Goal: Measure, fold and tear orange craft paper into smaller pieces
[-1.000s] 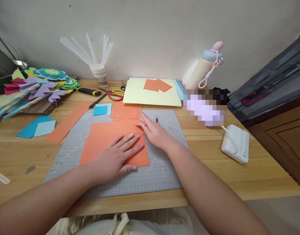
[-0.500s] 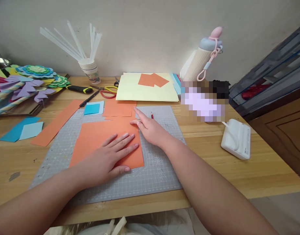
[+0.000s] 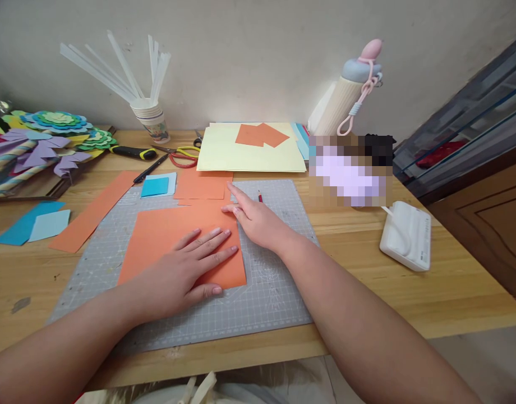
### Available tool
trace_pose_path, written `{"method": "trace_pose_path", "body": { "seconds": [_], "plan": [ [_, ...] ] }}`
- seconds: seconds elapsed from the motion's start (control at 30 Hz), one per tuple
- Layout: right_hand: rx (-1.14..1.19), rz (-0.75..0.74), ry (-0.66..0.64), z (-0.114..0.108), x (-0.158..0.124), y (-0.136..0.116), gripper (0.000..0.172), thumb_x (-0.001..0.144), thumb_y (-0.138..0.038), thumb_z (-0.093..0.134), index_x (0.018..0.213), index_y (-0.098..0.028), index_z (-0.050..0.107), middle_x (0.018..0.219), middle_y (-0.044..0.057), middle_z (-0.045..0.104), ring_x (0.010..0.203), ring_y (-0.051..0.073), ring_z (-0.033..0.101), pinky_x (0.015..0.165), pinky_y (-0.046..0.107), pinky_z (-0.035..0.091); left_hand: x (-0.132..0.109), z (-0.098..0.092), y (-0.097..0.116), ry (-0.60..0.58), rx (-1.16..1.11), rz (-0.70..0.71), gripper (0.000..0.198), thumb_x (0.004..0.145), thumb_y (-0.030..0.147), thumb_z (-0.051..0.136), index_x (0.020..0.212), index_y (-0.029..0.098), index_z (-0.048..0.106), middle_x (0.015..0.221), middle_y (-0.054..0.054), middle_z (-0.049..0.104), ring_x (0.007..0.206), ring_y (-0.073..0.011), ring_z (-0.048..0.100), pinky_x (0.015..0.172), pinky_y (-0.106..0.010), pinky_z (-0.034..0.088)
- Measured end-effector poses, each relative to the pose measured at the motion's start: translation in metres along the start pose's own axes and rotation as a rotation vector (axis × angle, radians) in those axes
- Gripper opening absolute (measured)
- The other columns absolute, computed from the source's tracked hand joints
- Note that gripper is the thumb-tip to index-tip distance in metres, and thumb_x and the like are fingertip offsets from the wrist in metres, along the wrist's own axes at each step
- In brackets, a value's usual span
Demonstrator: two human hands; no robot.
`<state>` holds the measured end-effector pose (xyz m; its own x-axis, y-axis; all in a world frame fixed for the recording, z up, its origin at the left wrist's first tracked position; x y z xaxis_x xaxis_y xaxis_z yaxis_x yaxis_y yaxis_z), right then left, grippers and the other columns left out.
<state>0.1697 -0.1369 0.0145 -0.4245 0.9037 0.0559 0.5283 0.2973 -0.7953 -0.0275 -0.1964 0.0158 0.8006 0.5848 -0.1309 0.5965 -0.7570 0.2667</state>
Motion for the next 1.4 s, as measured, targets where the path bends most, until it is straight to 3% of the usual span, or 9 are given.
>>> {"method": "trace_pose_path", "body": {
  "seconds": [0.17, 0.27, 0.4, 0.53, 0.63, 0.93, 1.13, 1.3, 1.4],
  "plan": [
    [-0.042, -0.009, 0.015, 0.001, 0.000, 0.000, 0.056, 0.097, -0.026, 0.032, 0.152, -0.022, 0.018, 0.124, 0.004, 0.066, 0.122, 0.016, 0.055, 0.106, 0.042, 0.039, 0.000, -0.001, 0.000, -0.028, -0.013, -0.010, 0.066, 0.094, 0.063, 0.027, 0.151, 0.031, 0.016, 0.159, -0.003, 0.010, 0.147, -0.0244, 0.010, 0.119, -0.050, 0.007],
    [-0.204, -0.082, 0.092, 0.001, 0.002, -0.002, 0.051, 0.095, -0.020, 0.033, 0.146, -0.021, 0.034, 0.125, 0.004, 0.065, 0.120, 0.016, 0.056, 0.104, 0.041, 0.041, 0.000, -0.001, 0.000, -0.017, -0.015, -0.008, 0.065, 0.094, 0.062, 0.027, 0.151, 0.032, 0.016, 0.159, -0.003, 0.010, 0.147, -0.0244, 0.010, 0.119, -0.051, 0.008],
    [-0.535, -0.113, 0.241, 0.002, 0.004, -0.005, 0.044, 0.093, -0.021, 0.040, 0.135, -0.018, 0.051, 0.139, 0.007, 0.055, 0.129, 0.019, 0.047, 0.114, 0.046, 0.025, 0.000, 0.000, -0.001, 0.002, -0.012, 0.001, 0.065, 0.094, 0.062, 0.028, 0.151, 0.032, 0.017, 0.159, -0.003, 0.010, 0.147, -0.0236, 0.011, 0.119, -0.049, 0.008],
    [-0.727, -0.063, 0.176, 0.012, 0.003, -0.004, 0.050, 0.095, -0.032, 0.044, 0.142, -0.017, 0.042, 0.150, 0.007, 0.040, 0.142, 0.024, 0.030, 0.116, 0.058, 0.008, 0.002, -0.001, 0.000, -0.001, -0.007, 0.002, 0.066, 0.094, 0.062, 0.028, 0.151, 0.032, 0.017, 0.159, -0.004, 0.008, 0.147, -0.0228, 0.010, 0.119, -0.049, 0.007],
    [-0.810, -0.059, 0.124, 0.020, 0.002, -0.004, 0.047, 0.097, -0.031, 0.038, 0.142, -0.018, 0.042, 0.152, 0.006, 0.036, 0.143, 0.023, 0.026, 0.116, 0.061, 0.000, 0.001, -0.001, 0.003, -0.015, -0.004, -0.017, 0.067, 0.094, 0.063, 0.028, 0.151, 0.030, 0.017, 0.159, -0.005, 0.008, 0.147, -0.0233, 0.011, 0.119, -0.049, 0.007],
    [-0.848, -0.061, 0.094, 0.025, 0.003, -0.004, 0.045, 0.098, -0.028, 0.036, 0.141, -0.019, 0.045, 0.155, 0.006, 0.031, 0.143, 0.025, 0.027, 0.115, 0.063, 0.001, -0.016, 0.004, 0.027, 0.001, -0.046, 0.130, 0.075, 0.089, 0.069, 0.032, 0.151, 0.030, 0.016, 0.159, -0.005, 0.013, 0.146, -0.0262, 0.017, 0.118, -0.053, 0.003],
    [-0.841, -0.070, 0.103, 0.026, 0.001, -0.007, 0.044, 0.098, -0.026, 0.035, 0.141, -0.019, 0.045, 0.154, 0.006, 0.031, 0.143, 0.025, 0.027, 0.115, 0.063, 0.002, -0.018, 0.002, 0.028, 0.040, -0.033, 0.144, 0.068, 0.088, 0.067, 0.037, 0.148, 0.036, 0.026, 0.159, -0.006, 0.016, 0.144, -0.0276, 0.024, 0.117, -0.055, 0.005],
    [-0.854, -0.063, 0.100, 0.027, 0.000, -0.010, 0.044, 0.098, -0.024, 0.035, 0.140, -0.019, 0.046, 0.154, 0.006, 0.032, 0.143, 0.024, 0.027, 0.115, 0.063, 0.002, -0.018, 0.002, 0.031, -0.006, -0.044, 0.135, 0.063, 0.090, 0.065, 0.036, 0.146, 0.038, 0.029, 0.160, -0.007, 0.012, 0.146, -0.0272, 0.020, 0.117, -0.056, 0.003],
    [-0.862, -0.080, 0.109, 0.029, 0.000, -0.009, 0.044, 0.098, -0.023, 0.034, 0.140, -0.018, 0.046, 0.153, 0.006, 0.032, 0.143, 0.023, 0.028, 0.115, 0.063, 0.002, -0.020, 0.004, 0.038, 0.026, -0.022, 0.087, 0.061, 0.091, 0.063, 0.037, 0.146, 0.037, 0.030, 0.159, -0.007, 0.017, 0.146, -0.0276, 0.017, 0.117, -0.057, 0.004]
  ]
}}
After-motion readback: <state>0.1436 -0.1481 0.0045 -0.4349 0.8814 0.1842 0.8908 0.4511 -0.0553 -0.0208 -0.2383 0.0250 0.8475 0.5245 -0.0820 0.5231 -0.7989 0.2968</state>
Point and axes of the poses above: each hand's wrist, its own x-axis towards the middle knuckle, its own z-axis out of the palm, y = z × x, the point moved 2 cm from there along x, towards the middle knuckle
